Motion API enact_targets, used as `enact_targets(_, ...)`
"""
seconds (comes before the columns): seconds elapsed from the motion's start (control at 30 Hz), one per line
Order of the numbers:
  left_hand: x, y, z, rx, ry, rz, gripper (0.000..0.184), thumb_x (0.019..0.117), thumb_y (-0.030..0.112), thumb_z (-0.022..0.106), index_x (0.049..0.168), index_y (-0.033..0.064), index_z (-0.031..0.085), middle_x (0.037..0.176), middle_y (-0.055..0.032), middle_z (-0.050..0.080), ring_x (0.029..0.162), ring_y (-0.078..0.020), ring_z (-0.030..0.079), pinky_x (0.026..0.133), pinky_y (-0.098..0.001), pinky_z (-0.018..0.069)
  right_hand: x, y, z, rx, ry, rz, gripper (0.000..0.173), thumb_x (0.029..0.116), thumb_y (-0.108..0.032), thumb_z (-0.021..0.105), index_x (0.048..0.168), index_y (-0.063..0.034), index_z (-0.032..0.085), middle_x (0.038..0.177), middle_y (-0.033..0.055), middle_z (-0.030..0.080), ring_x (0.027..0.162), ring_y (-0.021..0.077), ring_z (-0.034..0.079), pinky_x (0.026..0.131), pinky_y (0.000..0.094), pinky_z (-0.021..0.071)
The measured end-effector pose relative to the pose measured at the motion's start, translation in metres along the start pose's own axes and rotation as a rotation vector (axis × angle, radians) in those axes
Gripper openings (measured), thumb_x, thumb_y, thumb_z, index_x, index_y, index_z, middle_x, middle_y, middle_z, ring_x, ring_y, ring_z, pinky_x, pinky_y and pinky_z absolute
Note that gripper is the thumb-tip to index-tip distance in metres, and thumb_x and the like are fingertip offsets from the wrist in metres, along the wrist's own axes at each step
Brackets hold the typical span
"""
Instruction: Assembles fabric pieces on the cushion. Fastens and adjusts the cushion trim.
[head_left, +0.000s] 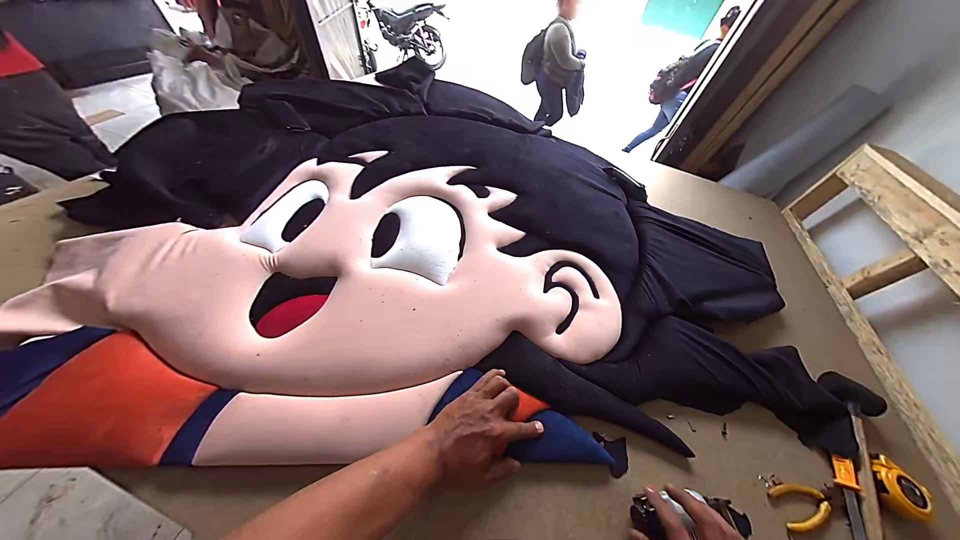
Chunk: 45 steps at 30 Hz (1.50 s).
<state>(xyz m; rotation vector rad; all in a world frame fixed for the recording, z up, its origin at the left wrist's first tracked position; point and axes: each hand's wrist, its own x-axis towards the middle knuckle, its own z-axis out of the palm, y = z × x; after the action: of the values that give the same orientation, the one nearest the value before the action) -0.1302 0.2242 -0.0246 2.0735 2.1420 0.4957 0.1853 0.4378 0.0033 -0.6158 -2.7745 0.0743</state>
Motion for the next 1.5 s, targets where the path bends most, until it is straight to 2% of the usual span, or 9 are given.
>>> enact_targets(0.1,-0.001,0.001,0.0,-0.004,0.009,0.011,0.055,0.0926,0.059,0.061,0.145,0.0437,0.053,0.12,-0.0121,0.061,0.126,-0.0328,0.053,0.124,-0.0542,0.0244,0.041,-0.039,0.016,0.183,-0.011,-0.156,0.04,0.0919,-0.048,0.072,0.126,-0.0276,0.074,0.133,0.0092,0.067,0.13,0.03,0.057,0.108,0.0481,0.0485)
enact_targets(0.2,-0.001,0.001,-0.002,0.0,0.005,0.019,0.055,0.0921,0.06,0.062,0.144,0.0428,0.054,0.119,-0.0127,0.061,0.124,-0.0334,0.054,0.123,-0.0533,0.0254,0.073,-0.064,0.06,0.192,0.081,-0.327,0.039,0.0912,-0.059,0.066,0.122,-0.037,0.074,0.131,-0.0007,0.068,0.128,0.0226,0.058,0.102,0.0432,0.052)
enact_targets(0.33,-0.002,0.002,-0.003,0.0,0.009,0.003,0.054,0.0908,0.06,0.064,0.139,0.0346,0.06,0.12,-0.0113,0.061,0.126,-0.0325,0.053,0.123,-0.0499,0.0273,0.091,-0.075,0.081,0.243,0.14,-0.378,0.033,0.0896,-0.062,0.067,0.108,-0.0372,0.079,0.121,-0.0094,0.071,0.12,0.0157,0.061,0.097,0.0388,0.0528)
enact_targets(0.47,-0.003,0.007,-0.007,-0.035,-0.019,-0.06,0.061,0.0863,0.058,0.069,0.134,0.0206,0.059,0.127,-0.0088,0.061,0.131,-0.0288,0.053,0.124,-0.0462,0.0275,0.091,-0.075,0.082,0.24,0.109,-0.38,0.034,0.0889,-0.064,0.067,0.108,-0.0387,0.079,0.121,-0.0097,0.071,0.12,0.0161,0.06,0.097,0.0395,0.0519)
enact_targets(0.57,-0.018,0.01,-0.015,-0.046,-0.009,-0.154,0.084,0.0787,0.057,0.077,0.15,0.0243,0.047,0.141,-0.0029,0.058,0.142,-0.0229,0.045,0.128,-0.0493,0.0176,0.092,-0.078,0.077,0.23,0.085,-0.362,0.034,0.0887,-0.064,0.067,0.107,-0.0376,0.08,0.119,-0.0087,0.071,0.118,0.0169,0.061,0.094,0.0395,0.0532)
enact_targets(0.73,-0.042,0.021,-0.002,0.02,0.038,-0.362,0.081,0.0855,0.063,0.065,0.155,0.024,0.047,0.165,0.0024,0.038,0.157,-0.0167,0.023,0.13,-0.0488,0.0127,0.092,-0.083,0.076,0.234,0.08,-0.329,0.035,0.0894,-0.064,0.066,0.108,-0.0375,0.08,0.119,-0.0079,0.072,0.118,0.0178,0.062,0.094,0.0397,0.053)
enact_targets(0.83,-0.041,0.022,0.0,0.011,0.059,-0.372,0.077,0.086,0.056,0.067,0.153,0.0237,0.049,0.164,0.0031,0.039,0.156,-0.016,0.024,0.13,-0.0474,0.0134,0.093,-0.084,0.076,0.258,0.073,-0.312,0.034,0.0884,-0.063,0.068,0.107,-0.0365,0.08,0.119,-0.0076,0.072,0.118,0.0178,0.062,0.095,0.04,0.053)
enact_targets(1.07,-0.038,0.017,0.002,0.026,0.078,-0.366,0.074,0.087,0.058,0.065,0.151,0.0247,0.052,0.162,0.0045,0.042,0.155,-0.0157,0.028,0.129,-0.0478,0.0154,0.094,-0.085,0.079,0.325,0.082,-0.308,0.034,0.0871,-0.058,0.072,0.107,-0.0333,0.081,0.118,-0.0034,0.072,0.123,0.0203,0.061,0.104,0.0392,0.0502)
enact_targets(1.5,-0.039,0.019,0.009,0.061,0.119,-0.326,0.071,0.0895,0.055,0.062,0.151,0.02,0.053,0.162,0.0001,0.042,0.156,-0.0199,0.027,0.129,-0.0516,0.0142,0.093,-0.08,0.087,0.549,0.084,-0.266,0.029,0.0823,-0.053,0.081,0.105,-0.0345,0.081,0.118,-0.0036,0.072,0.124,0.0183,0.061,0.105,0.0381,0.0513)
